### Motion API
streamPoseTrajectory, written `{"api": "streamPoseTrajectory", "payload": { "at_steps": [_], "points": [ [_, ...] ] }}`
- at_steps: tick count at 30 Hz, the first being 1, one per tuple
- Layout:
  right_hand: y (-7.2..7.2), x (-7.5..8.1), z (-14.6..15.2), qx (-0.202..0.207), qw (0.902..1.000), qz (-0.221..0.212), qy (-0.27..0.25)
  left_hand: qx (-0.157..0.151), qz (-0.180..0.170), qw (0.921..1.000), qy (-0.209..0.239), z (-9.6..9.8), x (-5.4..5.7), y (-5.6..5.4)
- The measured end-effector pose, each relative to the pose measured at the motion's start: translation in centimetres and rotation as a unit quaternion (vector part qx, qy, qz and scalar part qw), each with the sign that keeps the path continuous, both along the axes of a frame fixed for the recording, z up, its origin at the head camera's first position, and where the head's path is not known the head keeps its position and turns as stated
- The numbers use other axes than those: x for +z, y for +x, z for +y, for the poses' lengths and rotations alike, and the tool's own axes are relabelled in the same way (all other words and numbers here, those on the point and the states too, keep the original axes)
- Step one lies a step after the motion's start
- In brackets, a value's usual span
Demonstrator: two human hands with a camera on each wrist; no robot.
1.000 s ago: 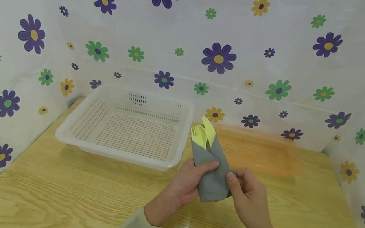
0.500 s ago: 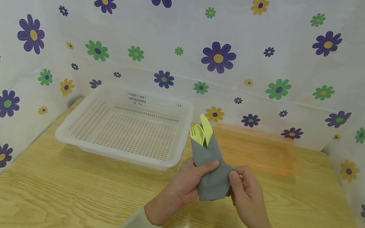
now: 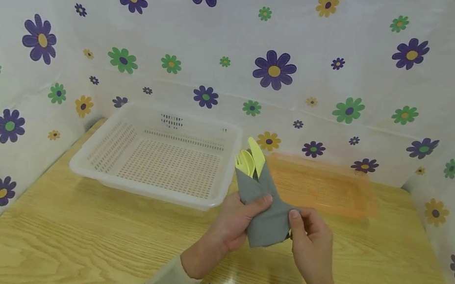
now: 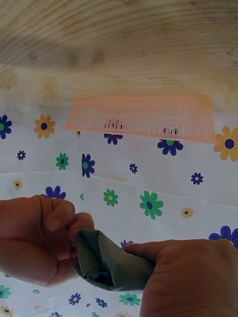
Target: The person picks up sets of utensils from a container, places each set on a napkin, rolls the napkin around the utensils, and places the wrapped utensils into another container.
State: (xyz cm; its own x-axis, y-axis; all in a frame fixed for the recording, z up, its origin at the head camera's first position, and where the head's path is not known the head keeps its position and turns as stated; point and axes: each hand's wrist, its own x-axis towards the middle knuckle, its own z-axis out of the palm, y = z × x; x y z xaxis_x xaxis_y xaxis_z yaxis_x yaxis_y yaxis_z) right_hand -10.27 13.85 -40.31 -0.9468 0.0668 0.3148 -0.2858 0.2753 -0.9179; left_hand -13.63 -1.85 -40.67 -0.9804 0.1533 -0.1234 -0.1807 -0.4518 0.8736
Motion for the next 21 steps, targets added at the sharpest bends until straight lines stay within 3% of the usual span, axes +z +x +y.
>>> {"api": "streamPoseTrajectory", "payload": {
  "at_steps": [6, 13, 21],
  "points": [
    [-0.6, -0.1, -0.4, 0.013, 0.9943, -0.097, -0.042, 0.032, 0.041, 0.9985, -0.015, 0.1, 0.1, 0.2],
    [-0.8, -0.6, -0.7, 0.024, 0.9920, -0.097, -0.078, 0.047, 0.039, 0.9978, -0.026, 0.2, 0.4, 0.2],
    [-0.8, -0.8, -1.1, 0.012, 0.9824, -0.119, -0.143, 0.045, 0.036, 0.9970, -0.051, 0.2, 0.6, 0.4]
  ]
}}
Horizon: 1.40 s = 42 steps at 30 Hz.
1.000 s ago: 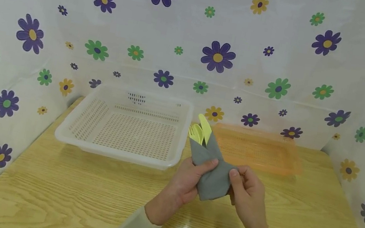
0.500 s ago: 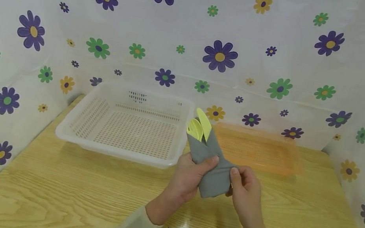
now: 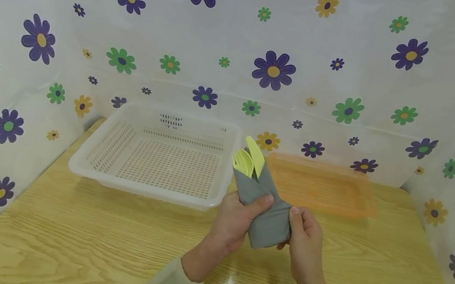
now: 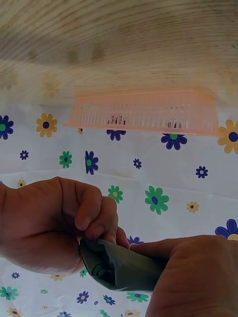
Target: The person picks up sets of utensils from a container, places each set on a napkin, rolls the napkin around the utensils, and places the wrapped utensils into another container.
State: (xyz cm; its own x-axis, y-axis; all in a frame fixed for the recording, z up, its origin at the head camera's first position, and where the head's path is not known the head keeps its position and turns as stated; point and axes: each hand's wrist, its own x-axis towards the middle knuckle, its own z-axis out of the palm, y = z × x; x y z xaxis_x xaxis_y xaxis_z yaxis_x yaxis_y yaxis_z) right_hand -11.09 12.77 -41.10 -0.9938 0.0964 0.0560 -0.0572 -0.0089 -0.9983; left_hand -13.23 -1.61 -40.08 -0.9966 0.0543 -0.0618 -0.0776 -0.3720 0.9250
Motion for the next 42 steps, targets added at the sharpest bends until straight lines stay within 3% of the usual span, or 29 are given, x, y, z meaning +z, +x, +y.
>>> {"api": "streamPoseTrajectory", "payload": {
  "at_steps": [7, 10, 12, 14, 16, 18, 19, 21, 24, 32, 42],
  "points": [
    [-0.3, -0.9, -0.3, -0.025, 0.9989, 0.023, 0.032, 0.005, 0.016, 0.9996, -0.022, 0.0, -0.2, 0.0],
    [-0.5, -1.5, -0.4, -0.054, 0.9875, 0.111, 0.098, 0.013, 0.024, 0.9990, -0.036, -0.1, -0.2, 0.0],
    [-0.7, -1.9, -0.4, -0.086, 0.9627, 0.200, 0.160, 0.019, 0.028, 0.9985, -0.043, -0.1, -0.2, 0.0],
    [-0.8, -2.1, -0.4, -0.120, 0.9241, 0.289, 0.220, 0.026, 0.029, 0.9982, -0.046, -0.1, -0.2, 0.0],
    [-0.8, -2.3, -0.3, -0.133, 0.8902, 0.345, 0.266, 0.036, 0.028, 0.9979, -0.046, -0.1, -0.2, -0.1],
    [-0.7, -2.3, -0.3, -0.123, 0.8722, 0.373, 0.292, 0.045, 0.025, 0.9977, -0.043, -0.1, -0.2, -0.1],
    [-0.6, -2.3, -0.4, -0.113, 0.8691, 0.378, 0.299, 0.050, 0.024, 0.9975, -0.043, -0.1, -0.2, -0.1],
    [-0.3, -2.2, -0.5, -0.088, 0.8742, 0.372, 0.300, 0.056, 0.021, 0.9973, -0.043, -0.1, -0.2, -0.1],
    [0.1, -2.2, -0.8, -0.062, 0.8955, 0.342, 0.278, 0.058, 0.019, 0.9971, -0.045, -0.1, -0.3, -0.1],
    [0.5, -2.1, -1.2, -0.040, 0.9474, 0.228, 0.221, 0.059, 0.018, 0.9974, -0.037, 0.3, -0.2, 0.0],
    [-0.1, -1.5, -0.7, -0.023, 0.9795, 0.127, 0.154, 0.038, 0.021, 0.9982, -0.041, 0.1, -0.2, -0.1]
  ]
}}
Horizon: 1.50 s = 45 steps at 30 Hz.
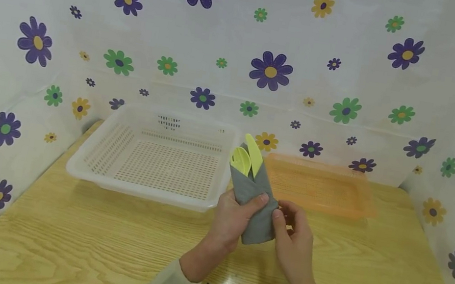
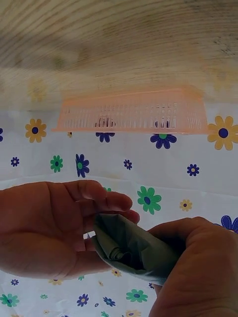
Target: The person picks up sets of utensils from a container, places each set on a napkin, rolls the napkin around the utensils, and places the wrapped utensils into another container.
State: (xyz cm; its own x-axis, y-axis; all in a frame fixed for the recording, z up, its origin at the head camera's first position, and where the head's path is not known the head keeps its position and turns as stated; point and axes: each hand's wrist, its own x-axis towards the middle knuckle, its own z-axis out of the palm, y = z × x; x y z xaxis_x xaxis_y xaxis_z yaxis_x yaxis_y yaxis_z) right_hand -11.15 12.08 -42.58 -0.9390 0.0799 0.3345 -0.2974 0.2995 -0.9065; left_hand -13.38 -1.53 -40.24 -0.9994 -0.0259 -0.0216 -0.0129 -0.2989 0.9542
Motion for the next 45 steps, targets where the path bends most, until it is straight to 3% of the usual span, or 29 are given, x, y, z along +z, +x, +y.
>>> {"api": "streamPoseTrajectory", "payload": {
  "at_steps": [3, 7, 9, 13, 19, 25, 28, 32, 35, 38, 42, 45],
  "points": [
    [-0.2, 0.5, 0.6, 0.035, 0.9969, -0.057, -0.041, -0.003, 0.001, 1.0000, -0.008, -0.1, 0.0, 0.0],
    [-0.5, 1.1, 1.3, 0.079, 0.9796, -0.150, -0.107, -0.010, -0.001, 0.9998, -0.016, -0.2, 0.0, 0.0],
    [-0.7, 1.2, 1.5, 0.083, 0.9733, -0.168, -0.132, -0.014, -0.004, 0.9997, -0.018, -0.2, 0.0, 0.0],
    [-0.8, 1.0, 1.4, 0.056, 0.9768, -0.146, -0.146, -0.020, -0.018, 0.9995, -0.019, -0.1, 0.1, 0.0],
    [-0.6, 0.6, 0.9, 0.034, 0.9869, -0.104, -0.118, -0.029, -0.034, 0.9990, -0.001, 0.0, 0.0, 0.0],
    [-0.6, 0.6, 0.8, 0.077, 0.9717, -0.147, -0.168, -0.038, -0.051, 0.9977, 0.023, 0.0, -0.1, -0.3],
    [-0.4, 0.9, 0.8, 0.067, 0.9694, -0.159, -0.174, -0.024, -0.060, 0.9976, 0.025, 0.0, 0.1, -0.3],
    [-0.1, 1.0, 0.5, 0.045, 0.9787, -0.138, -0.145, 0.002, -0.063, 0.9976, 0.028, -0.1, 0.3, -0.4],
    [0.1, 0.9, 0.3, 0.037, 0.9846, -0.114, -0.128, 0.003, -0.058, 0.9976, 0.038, -0.1, 0.3, -0.4],
    [0.1, 0.8, 0.1, 0.041, 0.9785, -0.120, -0.163, -0.009, -0.057, 0.9972, 0.049, 0.0, 0.3, -0.3],
    [0.1, 0.8, 0.0, 0.044, 0.9617, -0.157, -0.220, -0.028, -0.059, 0.9960, 0.061, 0.0, 0.2, -0.2],
    [0.1, 0.8, -0.2, 0.037, 0.9568, -0.172, -0.231, -0.046, -0.060, 0.9949, 0.067, 0.1, 0.1, -0.2]
  ]
}}
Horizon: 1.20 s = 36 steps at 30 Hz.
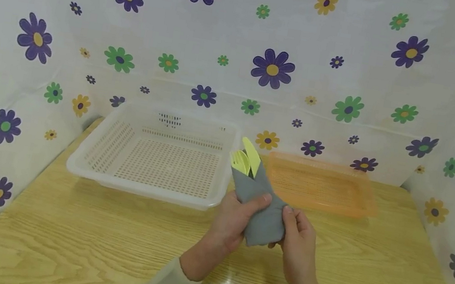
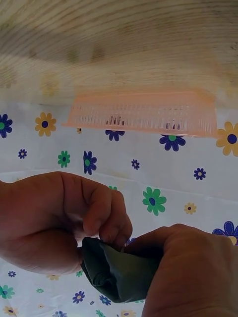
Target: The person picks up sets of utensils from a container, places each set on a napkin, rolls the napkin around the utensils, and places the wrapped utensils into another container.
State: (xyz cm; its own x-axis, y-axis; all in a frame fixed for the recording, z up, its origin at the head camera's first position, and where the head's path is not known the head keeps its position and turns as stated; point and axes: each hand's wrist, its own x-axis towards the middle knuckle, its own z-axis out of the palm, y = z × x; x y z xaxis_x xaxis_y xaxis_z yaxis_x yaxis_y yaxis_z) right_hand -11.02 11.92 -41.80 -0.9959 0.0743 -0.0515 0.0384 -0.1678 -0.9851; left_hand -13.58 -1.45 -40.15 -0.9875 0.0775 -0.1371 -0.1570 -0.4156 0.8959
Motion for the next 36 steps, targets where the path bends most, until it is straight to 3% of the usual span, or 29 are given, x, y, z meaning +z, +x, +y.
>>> {"api": "streamPoseTrajectory", "payload": {
  "at_steps": [4, 9, 11, 13, 15, 16, 18, 19, 20, 22, 23, 24, 28, 34, 36],
  "points": [
    [0.1, -0.1, -0.1, -0.005, 1.0000, -0.005, -0.006, -0.020, 0.006, 0.9998, -0.005, 0.1, 0.0, 0.2],
    [0.1, -0.1, -0.3, -0.003, 0.9999, -0.013, -0.011, -0.016, 0.011, 0.9997, -0.015, 0.2, 0.1, 0.2],
    [0.1, -0.2, -0.3, -0.023, 0.9996, 0.008, 0.011, -0.010, 0.011, 0.9996, -0.023, 0.2, 0.1, 0.2],
    [0.0, -0.6, -0.3, -0.060, 0.9935, 0.071, 0.066, -0.004, 0.011, 0.9994, -0.032, 0.2, 0.1, 0.3],
    [-0.2, -0.9, -0.3, -0.104, 0.9677, 0.172, 0.152, 0.002, 0.014, 0.9989, -0.044, 0.3, 0.1, 0.3],
    [-0.4, -1.2, -0.2, -0.128, 0.9461, 0.227, 0.193, 0.005, 0.015, 0.9987, -0.049, 0.3, 0.2, 0.3],
    [-0.7, -1.5, -0.1, -0.159, 0.8939, 0.324, 0.265, 0.007, 0.018, 0.9982, -0.057, 0.3, 0.2, 0.4],
    [-0.8, -1.6, 0.0, -0.162, 0.8715, 0.362, 0.289, 0.010, 0.018, 0.9980, -0.060, 0.3, 0.2, 0.4],
    [-0.9, -1.7, 0.1, -0.158, 0.8550, 0.390, 0.303, 0.012, 0.018, 0.9979, -0.062, 0.3, 0.2, 0.5],
    [-0.9, -1.8, 0.2, -0.141, 0.8391, 0.420, 0.315, 0.017, 0.015, 0.9978, -0.063, 0.2, 0.2, 0.5],
    [-0.9, -1.8, 0.2, -0.130, 0.8376, 0.423, 0.320, 0.021, 0.014, 0.9977, -0.064, 0.2, 0.2, 0.4],
    [-0.8, -1.8, 0.1, -0.120, 0.8393, 0.420, 0.323, 0.023, 0.011, 0.9976, -0.064, 0.1, 0.1, 0.4],
    [-0.2, -1.3, -0.1, -0.088, 0.8650, 0.380, 0.315, 0.027, 0.012, 0.9974, -0.065, 0.1, 0.1, 0.4],
    [0.4, -0.3, 0.0, -0.042, 0.9408, 0.234, 0.242, 0.021, 0.030, 0.9963, -0.078, 0.1, 0.0, 0.4],
    [0.4, -0.1, 0.1, -0.029, 0.9582, 0.183, 0.219, 0.018, 0.030, 0.9960, -0.082, 0.0, -0.1, 0.4]
  ]
}}
